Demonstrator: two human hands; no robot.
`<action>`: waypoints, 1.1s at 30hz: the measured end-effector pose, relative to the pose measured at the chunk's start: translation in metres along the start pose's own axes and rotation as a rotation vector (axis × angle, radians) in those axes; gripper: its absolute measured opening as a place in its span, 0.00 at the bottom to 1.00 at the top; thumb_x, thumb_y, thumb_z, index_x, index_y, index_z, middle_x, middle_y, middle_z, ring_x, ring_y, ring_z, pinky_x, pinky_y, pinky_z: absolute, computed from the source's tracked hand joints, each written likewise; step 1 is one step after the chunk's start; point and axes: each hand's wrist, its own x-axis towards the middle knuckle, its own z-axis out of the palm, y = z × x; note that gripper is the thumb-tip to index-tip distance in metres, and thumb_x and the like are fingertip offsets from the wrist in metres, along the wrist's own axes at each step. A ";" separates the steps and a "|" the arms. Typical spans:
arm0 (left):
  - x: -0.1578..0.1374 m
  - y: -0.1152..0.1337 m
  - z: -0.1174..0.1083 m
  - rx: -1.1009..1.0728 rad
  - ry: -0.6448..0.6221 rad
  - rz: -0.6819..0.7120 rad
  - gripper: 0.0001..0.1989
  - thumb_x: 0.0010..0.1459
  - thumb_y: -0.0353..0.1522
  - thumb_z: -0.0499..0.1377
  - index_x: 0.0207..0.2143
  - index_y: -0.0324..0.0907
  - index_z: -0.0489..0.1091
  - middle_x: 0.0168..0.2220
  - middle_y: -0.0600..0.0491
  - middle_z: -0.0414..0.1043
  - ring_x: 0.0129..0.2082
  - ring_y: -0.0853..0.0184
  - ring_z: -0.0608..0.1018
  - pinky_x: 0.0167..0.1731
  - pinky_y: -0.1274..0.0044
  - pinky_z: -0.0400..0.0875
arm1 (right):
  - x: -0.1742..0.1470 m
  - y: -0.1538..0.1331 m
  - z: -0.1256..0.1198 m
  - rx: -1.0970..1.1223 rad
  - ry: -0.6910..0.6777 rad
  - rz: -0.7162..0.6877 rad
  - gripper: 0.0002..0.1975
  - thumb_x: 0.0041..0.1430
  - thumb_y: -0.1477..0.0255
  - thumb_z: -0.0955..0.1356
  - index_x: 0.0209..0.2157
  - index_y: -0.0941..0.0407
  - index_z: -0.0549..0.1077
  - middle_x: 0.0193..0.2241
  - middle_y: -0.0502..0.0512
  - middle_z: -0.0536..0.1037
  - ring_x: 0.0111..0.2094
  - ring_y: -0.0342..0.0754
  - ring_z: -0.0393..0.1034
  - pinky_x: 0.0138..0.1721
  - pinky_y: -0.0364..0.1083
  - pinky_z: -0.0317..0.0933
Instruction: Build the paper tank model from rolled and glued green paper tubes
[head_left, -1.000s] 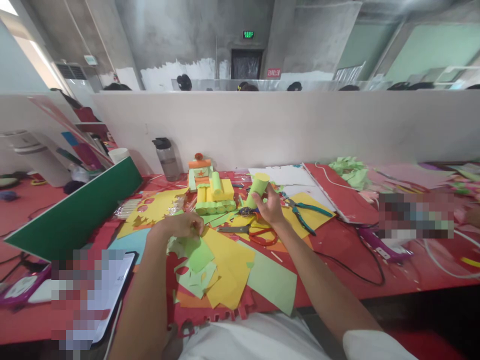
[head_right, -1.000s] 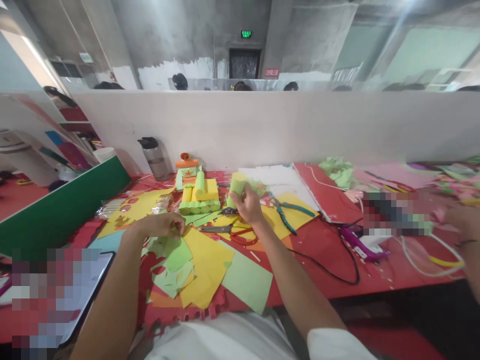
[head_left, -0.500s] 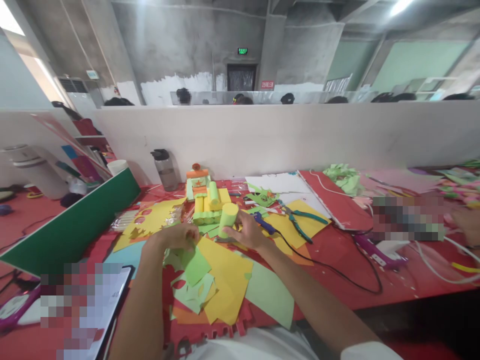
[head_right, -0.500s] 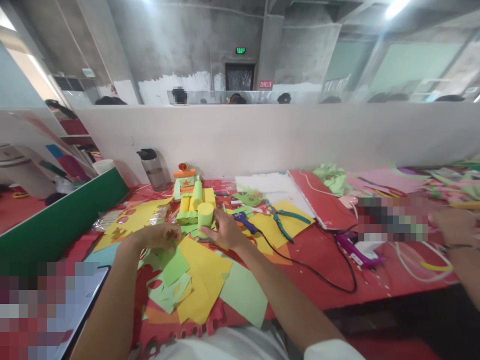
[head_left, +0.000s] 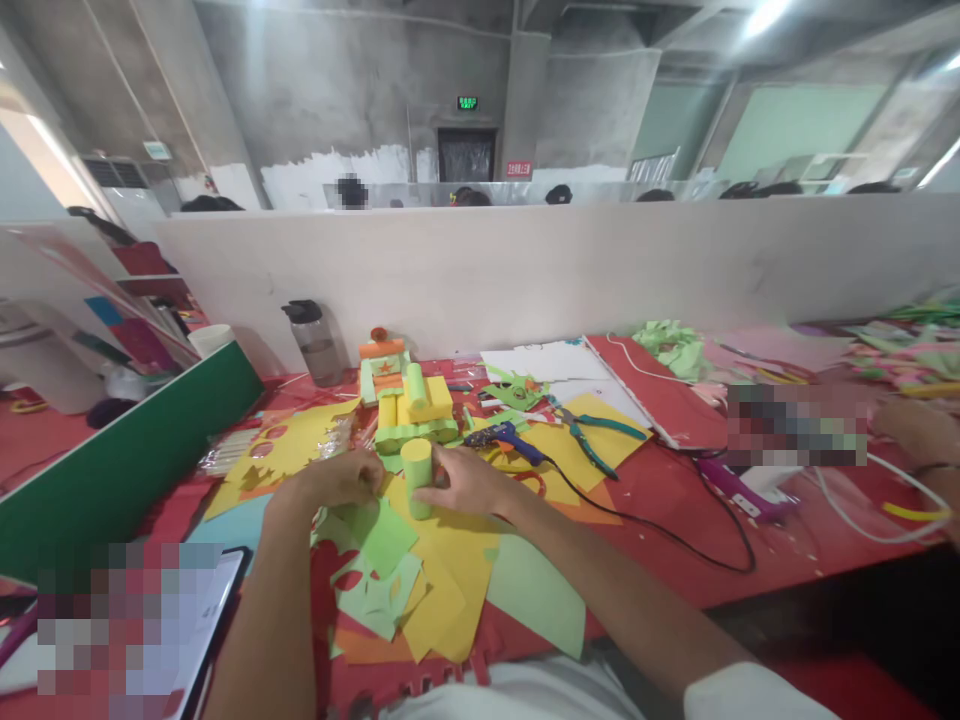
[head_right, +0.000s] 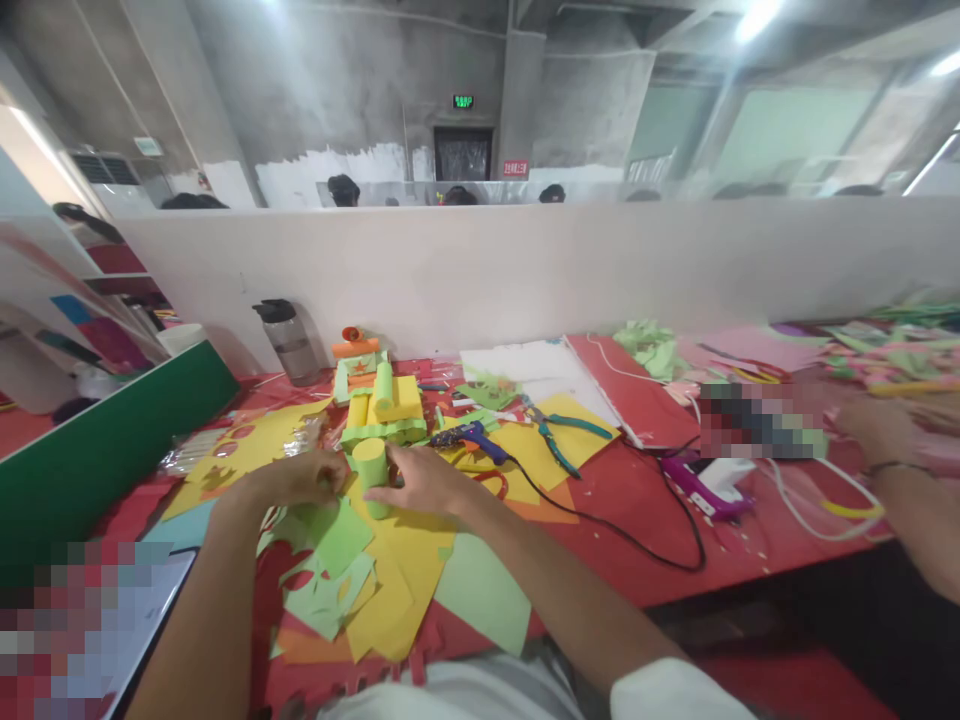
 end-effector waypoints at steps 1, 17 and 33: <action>-0.001 0.001 -0.001 0.006 -0.014 0.020 0.07 0.44 0.34 0.62 0.27 0.42 0.70 0.28 0.55 0.70 0.30 0.65 0.71 0.29 0.76 0.61 | 0.000 0.001 0.000 -0.009 -0.009 0.001 0.20 0.58 0.58 0.70 0.46 0.55 0.70 0.36 0.54 0.79 0.33 0.50 0.72 0.33 0.44 0.61; -0.030 0.031 -0.023 -0.169 0.123 0.214 0.12 0.53 0.42 0.63 0.29 0.41 0.76 0.32 0.51 0.74 0.35 0.64 0.71 0.36 0.76 0.65 | 0.001 0.006 -0.005 0.055 -0.056 -0.077 0.16 0.56 0.65 0.72 0.44 0.57 0.73 0.37 0.56 0.79 0.34 0.49 0.72 0.36 0.44 0.62; -0.007 0.062 -0.007 -0.737 0.747 0.344 0.19 0.58 0.47 0.60 0.30 0.41 0.63 0.20 0.61 0.55 0.19 0.76 0.58 0.20 0.83 0.51 | -0.001 0.017 -0.043 0.636 0.087 -0.068 0.34 0.52 0.51 0.73 0.55 0.54 0.67 0.34 0.52 0.74 0.27 0.42 0.67 0.28 0.42 0.64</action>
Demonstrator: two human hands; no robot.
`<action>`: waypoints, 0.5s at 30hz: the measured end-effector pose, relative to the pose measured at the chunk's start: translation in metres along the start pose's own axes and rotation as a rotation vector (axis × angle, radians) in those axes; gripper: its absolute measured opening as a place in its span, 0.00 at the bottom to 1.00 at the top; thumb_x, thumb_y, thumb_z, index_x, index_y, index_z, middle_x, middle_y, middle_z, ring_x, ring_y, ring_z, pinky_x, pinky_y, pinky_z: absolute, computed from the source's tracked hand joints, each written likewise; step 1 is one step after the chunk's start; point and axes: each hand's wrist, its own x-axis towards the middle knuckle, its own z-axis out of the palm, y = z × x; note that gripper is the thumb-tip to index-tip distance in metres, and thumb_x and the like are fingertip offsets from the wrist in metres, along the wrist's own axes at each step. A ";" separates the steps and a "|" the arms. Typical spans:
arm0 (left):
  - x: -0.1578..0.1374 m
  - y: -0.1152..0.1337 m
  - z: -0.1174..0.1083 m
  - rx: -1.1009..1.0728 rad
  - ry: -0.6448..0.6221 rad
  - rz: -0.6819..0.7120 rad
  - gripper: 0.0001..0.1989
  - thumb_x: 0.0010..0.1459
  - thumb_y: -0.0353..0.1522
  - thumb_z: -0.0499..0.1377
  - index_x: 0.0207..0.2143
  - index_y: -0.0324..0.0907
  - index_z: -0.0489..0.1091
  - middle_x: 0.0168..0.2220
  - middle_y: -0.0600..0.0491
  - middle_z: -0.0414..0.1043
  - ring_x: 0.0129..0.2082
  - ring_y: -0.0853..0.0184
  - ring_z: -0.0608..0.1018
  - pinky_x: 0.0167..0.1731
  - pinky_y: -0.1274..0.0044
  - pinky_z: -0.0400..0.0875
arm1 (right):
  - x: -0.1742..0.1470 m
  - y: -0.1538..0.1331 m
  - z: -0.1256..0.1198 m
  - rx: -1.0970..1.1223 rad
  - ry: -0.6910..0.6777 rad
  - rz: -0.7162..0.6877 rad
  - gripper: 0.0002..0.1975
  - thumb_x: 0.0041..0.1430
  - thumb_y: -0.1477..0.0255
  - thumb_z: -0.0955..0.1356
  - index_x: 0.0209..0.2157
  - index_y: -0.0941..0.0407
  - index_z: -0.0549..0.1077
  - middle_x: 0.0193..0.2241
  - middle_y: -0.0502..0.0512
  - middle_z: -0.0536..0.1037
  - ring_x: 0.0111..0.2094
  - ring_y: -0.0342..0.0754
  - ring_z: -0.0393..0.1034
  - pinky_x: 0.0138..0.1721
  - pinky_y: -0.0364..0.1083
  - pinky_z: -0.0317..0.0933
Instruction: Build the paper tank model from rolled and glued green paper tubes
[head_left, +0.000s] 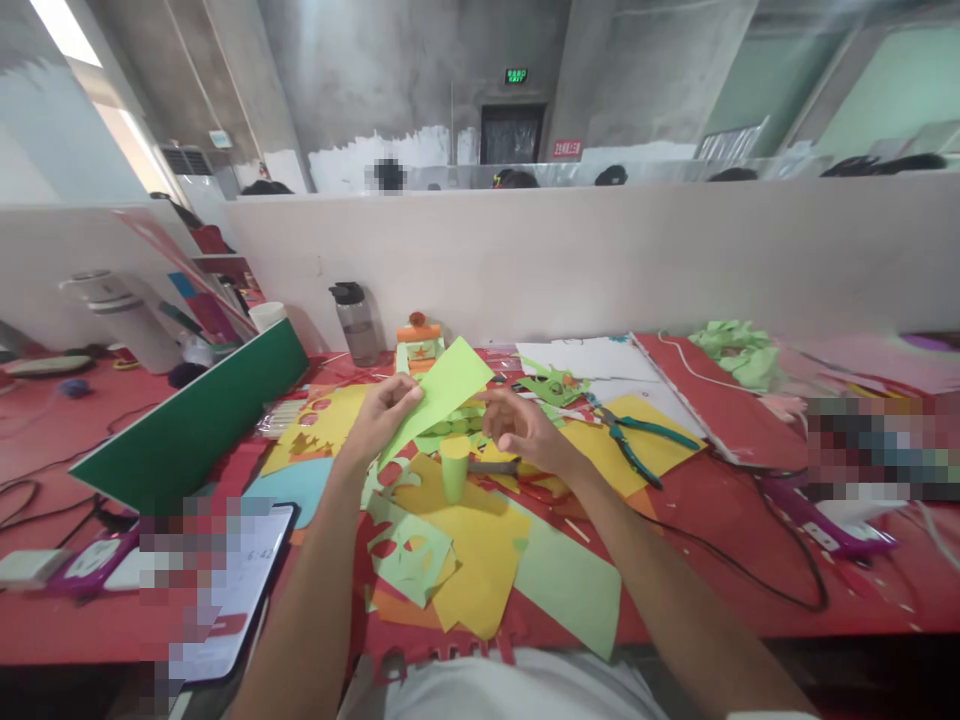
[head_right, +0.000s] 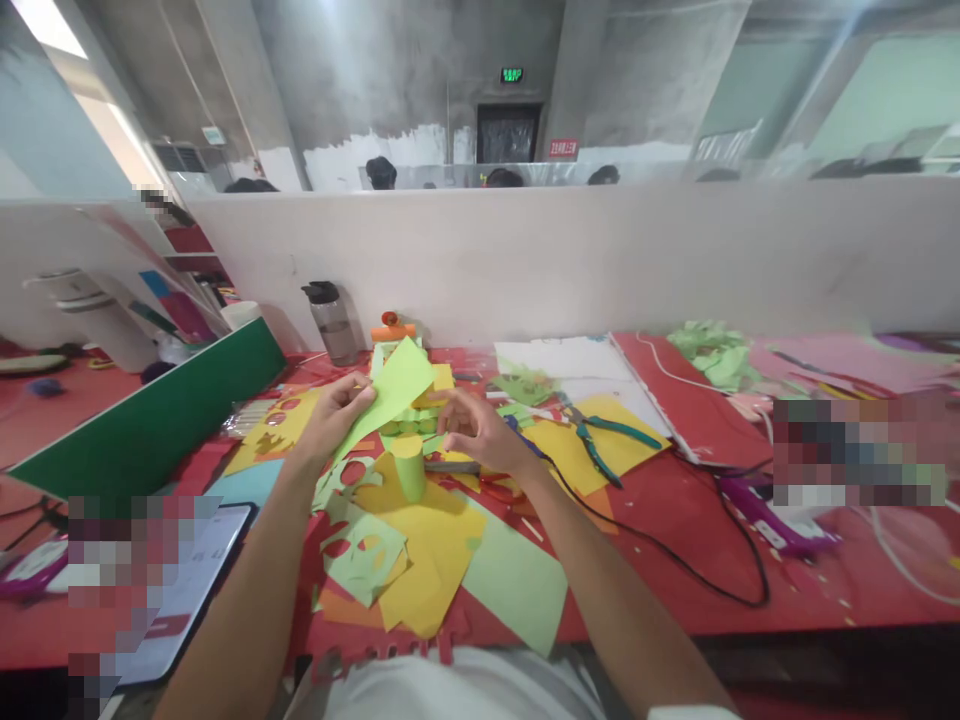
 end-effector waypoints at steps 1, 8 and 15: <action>0.002 -0.001 0.006 0.035 0.032 0.021 0.19 0.59 0.47 0.60 0.29 0.41 0.63 0.20 0.62 0.52 0.19 0.76 0.56 0.20 0.83 0.50 | 0.002 0.000 0.002 0.041 0.035 -0.016 0.33 0.53 0.49 0.71 0.54 0.55 0.68 0.33 0.51 0.74 0.25 0.42 0.66 0.27 0.41 0.63; 0.005 -0.005 0.025 0.136 -0.072 0.030 0.17 0.60 0.46 0.58 0.31 0.40 0.68 0.26 0.58 0.62 0.24 0.74 0.62 0.24 0.81 0.55 | 0.015 0.004 0.023 0.048 0.300 0.104 0.22 0.60 0.53 0.67 0.24 0.56 0.71 0.17 0.49 0.69 0.17 0.41 0.60 0.18 0.40 0.55; 0.003 -0.005 0.020 -0.050 -0.148 -0.104 0.18 0.58 0.46 0.61 0.41 0.42 0.68 0.22 0.61 0.57 0.20 0.76 0.59 0.20 0.82 0.51 | 0.024 0.008 0.024 0.113 0.598 0.152 0.24 0.58 0.55 0.69 0.15 0.56 0.69 0.13 0.50 0.68 0.14 0.41 0.57 0.16 0.42 0.54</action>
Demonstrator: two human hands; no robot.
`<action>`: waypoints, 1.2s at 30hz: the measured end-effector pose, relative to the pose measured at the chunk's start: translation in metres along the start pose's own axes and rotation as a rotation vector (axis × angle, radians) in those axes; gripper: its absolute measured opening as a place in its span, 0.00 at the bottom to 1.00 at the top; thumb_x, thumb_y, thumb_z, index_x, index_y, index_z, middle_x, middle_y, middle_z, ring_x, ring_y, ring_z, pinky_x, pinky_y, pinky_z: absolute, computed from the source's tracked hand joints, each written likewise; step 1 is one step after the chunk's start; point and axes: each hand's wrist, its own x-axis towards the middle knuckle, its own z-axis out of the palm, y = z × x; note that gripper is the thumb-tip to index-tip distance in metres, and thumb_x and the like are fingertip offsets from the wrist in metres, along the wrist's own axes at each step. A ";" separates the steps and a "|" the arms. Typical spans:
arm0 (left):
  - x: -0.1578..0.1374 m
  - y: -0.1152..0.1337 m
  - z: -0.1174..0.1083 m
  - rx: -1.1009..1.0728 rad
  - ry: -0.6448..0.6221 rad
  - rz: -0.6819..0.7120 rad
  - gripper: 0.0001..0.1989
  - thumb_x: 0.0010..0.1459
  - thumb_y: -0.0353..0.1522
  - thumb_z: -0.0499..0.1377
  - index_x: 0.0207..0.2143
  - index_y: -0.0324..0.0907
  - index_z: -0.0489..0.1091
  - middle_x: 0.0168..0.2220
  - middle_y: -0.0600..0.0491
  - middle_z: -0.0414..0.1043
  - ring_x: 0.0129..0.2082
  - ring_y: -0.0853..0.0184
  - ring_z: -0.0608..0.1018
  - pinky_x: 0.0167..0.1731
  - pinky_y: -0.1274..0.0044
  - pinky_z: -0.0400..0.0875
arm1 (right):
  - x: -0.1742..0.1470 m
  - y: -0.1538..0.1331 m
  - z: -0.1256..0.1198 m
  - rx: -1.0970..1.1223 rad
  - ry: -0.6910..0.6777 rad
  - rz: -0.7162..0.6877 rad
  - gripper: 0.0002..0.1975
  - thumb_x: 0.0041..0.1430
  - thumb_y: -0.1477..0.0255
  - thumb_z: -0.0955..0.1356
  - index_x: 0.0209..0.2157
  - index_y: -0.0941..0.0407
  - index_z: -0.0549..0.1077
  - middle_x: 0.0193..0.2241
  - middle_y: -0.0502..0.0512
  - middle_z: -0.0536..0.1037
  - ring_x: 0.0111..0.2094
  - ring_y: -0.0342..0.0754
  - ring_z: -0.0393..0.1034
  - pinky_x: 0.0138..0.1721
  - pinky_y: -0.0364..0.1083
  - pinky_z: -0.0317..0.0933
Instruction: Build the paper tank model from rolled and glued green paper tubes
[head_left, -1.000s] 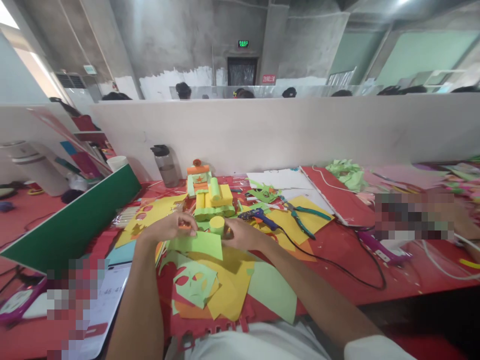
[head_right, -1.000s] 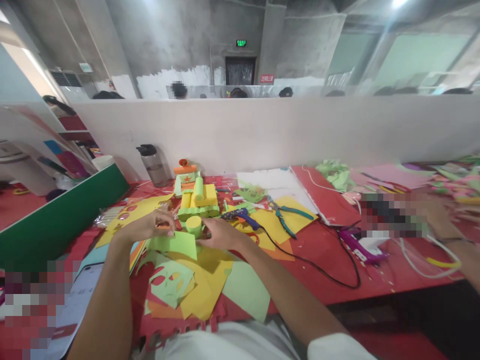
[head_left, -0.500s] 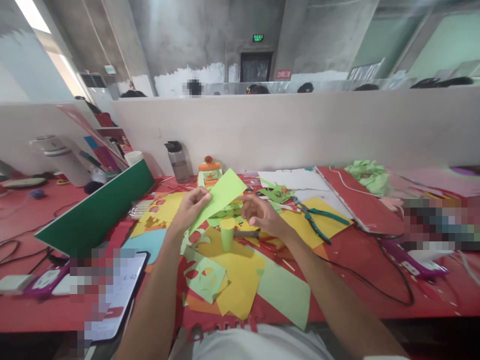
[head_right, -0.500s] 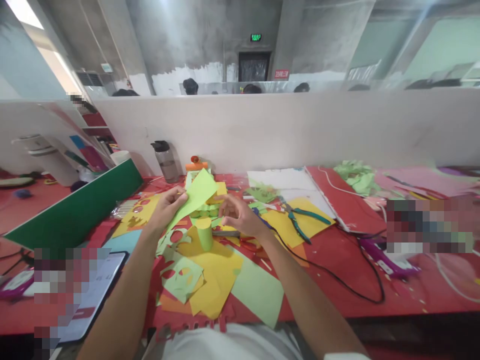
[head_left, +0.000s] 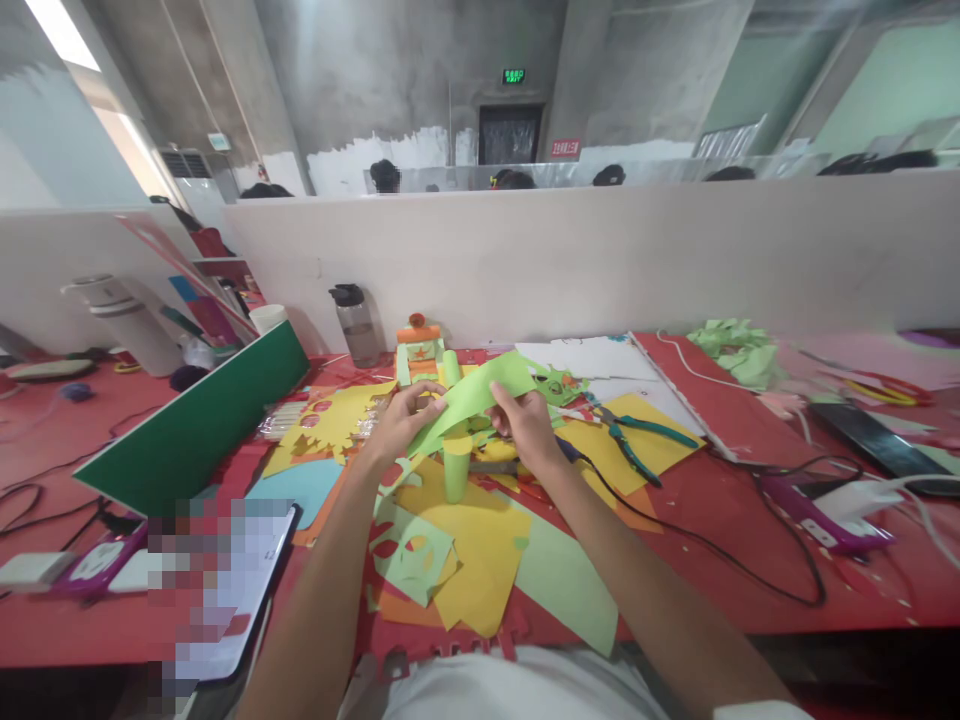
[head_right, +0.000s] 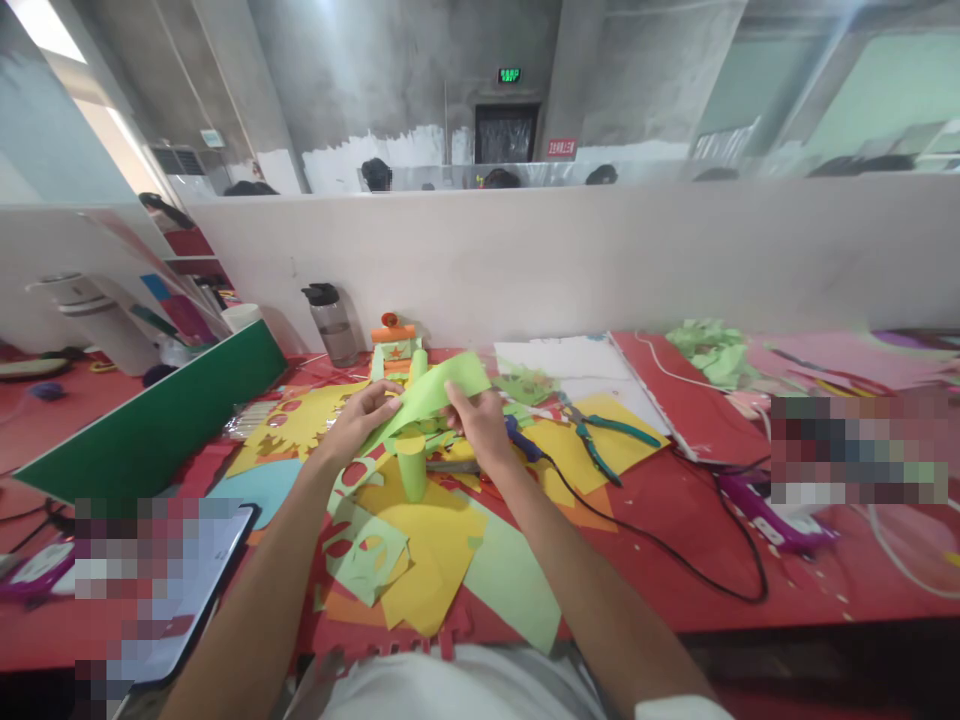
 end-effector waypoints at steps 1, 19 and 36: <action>0.000 0.000 -0.001 -0.034 0.007 -0.001 0.18 0.57 0.45 0.62 0.42 0.42 0.68 0.22 0.61 0.57 0.19 0.76 0.59 0.20 0.82 0.52 | 0.002 0.001 -0.002 0.009 0.035 -0.007 0.25 0.58 0.55 0.69 0.14 0.56 0.68 0.12 0.51 0.68 0.14 0.41 0.58 0.16 0.42 0.54; -0.007 -0.005 -0.017 -0.160 -0.347 0.060 0.48 0.49 0.49 0.68 0.68 0.49 0.50 0.57 0.41 0.67 0.56 0.53 0.71 0.56 0.64 0.64 | 0.029 0.016 -0.064 0.072 0.276 -0.147 0.15 0.52 0.60 0.74 0.29 0.55 0.72 0.14 0.48 0.72 0.15 0.42 0.63 0.15 0.41 0.58; -0.009 0.007 -0.016 0.107 -0.135 0.185 0.25 0.50 0.39 0.69 0.49 0.39 0.73 0.47 0.44 0.73 0.43 0.60 0.75 0.40 0.74 0.71 | 0.038 0.018 -0.078 0.343 0.376 -0.035 0.19 0.41 0.62 0.79 0.21 0.58 0.69 0.15 0.49 0.74 0.14 0.37 0.61 0.14 0.37 0.56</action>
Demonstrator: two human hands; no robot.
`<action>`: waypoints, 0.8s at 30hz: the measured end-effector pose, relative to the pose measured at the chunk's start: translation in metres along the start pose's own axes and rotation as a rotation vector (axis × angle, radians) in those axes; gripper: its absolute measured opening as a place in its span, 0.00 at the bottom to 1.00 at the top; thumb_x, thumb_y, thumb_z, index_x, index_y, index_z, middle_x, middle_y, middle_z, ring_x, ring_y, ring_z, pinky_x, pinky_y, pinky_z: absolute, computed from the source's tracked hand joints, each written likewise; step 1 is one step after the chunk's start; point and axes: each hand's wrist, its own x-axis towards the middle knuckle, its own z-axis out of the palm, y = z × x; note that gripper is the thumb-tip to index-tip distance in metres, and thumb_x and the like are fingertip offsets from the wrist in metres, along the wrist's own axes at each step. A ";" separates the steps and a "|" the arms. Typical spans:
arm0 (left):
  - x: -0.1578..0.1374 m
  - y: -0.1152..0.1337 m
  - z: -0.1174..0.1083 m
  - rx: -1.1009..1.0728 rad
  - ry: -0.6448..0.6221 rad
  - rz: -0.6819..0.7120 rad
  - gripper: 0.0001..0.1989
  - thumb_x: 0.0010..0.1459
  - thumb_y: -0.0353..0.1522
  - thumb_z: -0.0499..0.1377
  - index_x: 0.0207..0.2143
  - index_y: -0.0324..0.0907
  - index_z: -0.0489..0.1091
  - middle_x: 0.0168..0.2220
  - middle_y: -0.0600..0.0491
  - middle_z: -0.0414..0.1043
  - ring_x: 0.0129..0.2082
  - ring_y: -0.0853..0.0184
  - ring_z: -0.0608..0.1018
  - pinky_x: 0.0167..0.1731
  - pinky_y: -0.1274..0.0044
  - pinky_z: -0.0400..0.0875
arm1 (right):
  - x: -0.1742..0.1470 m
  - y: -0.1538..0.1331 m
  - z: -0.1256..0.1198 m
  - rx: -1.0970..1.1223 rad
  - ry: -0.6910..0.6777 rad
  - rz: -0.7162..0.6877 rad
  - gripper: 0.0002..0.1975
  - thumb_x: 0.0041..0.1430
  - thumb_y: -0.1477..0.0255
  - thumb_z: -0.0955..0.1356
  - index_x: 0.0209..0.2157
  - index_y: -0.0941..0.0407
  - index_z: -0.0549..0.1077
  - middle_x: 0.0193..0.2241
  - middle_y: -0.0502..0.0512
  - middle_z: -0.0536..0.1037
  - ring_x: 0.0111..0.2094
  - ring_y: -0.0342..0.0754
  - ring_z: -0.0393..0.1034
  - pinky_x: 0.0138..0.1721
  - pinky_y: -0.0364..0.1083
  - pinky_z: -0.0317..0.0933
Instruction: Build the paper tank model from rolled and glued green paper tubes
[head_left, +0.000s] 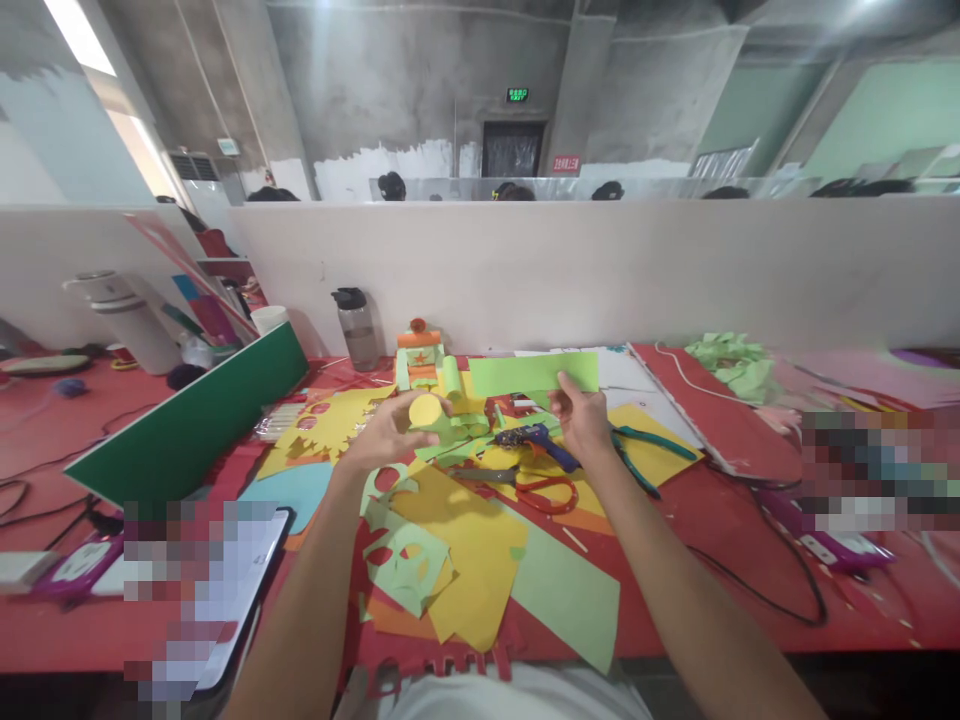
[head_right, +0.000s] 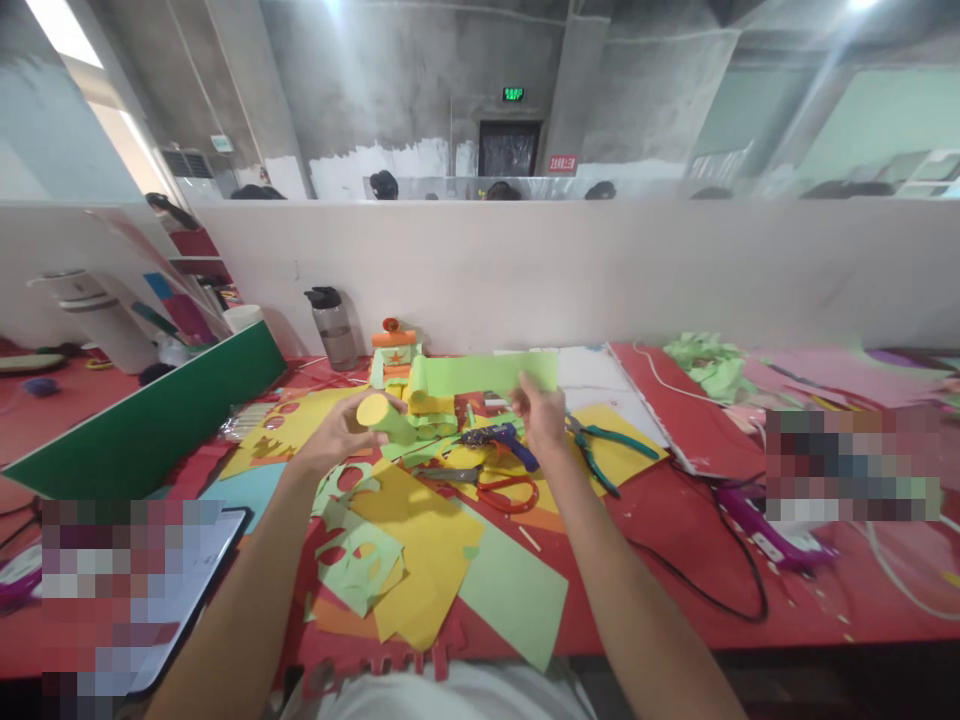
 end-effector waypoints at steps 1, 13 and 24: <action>0.002 -0.004 -0.001 0.022 0.098 0.028 0.25 0.51 0.39 0.68 0.50 0.40 0.72 0.49 0.44 0.73 0.45 0.60 0.74 0.42 0.74 0.71 | 0.001 0.000 -0.001 0.003 0.007 0.007 0.20 0.40 0.62 0.79 0.21 0.58 0.69 0.15 0.50 0.74 0.14 0.36 0.61 0.14 0.37 0.57; 0.015 -0.064 -0.007 0.735 0.454 0.042 0.24 0.54 0.21 0.57 0.49 0.51 0.74 0.48 0.50 0.58 0.40 0.66 0.70 0.44 0.71 0.72 | 0.000 0.004 0.001 -0.052 -0.022 0.024 0.19 0.42 0.62 0.78 0.21 0.57 0.69 0.15 0.48 0.73 0.14 0.37 0.62 0.14 0.37 0.55; 0.011 -0.070 -0.005 0.896 0.181 -0.015 0.37 0.47 0.17 0.52 0.60 0.48 0.64 0.62 0.44 0.56 0.51 0.59 0.74 0.45 0.69 0.74 | -0.006 -0.001 0.004 -0.138 -0.095 0.034 0.18 0.43 0.62 0.78 0.27 0.56 0.69 0.15 0.44 0.69 0.15 0.38 0.60 0.15 0.38 0.54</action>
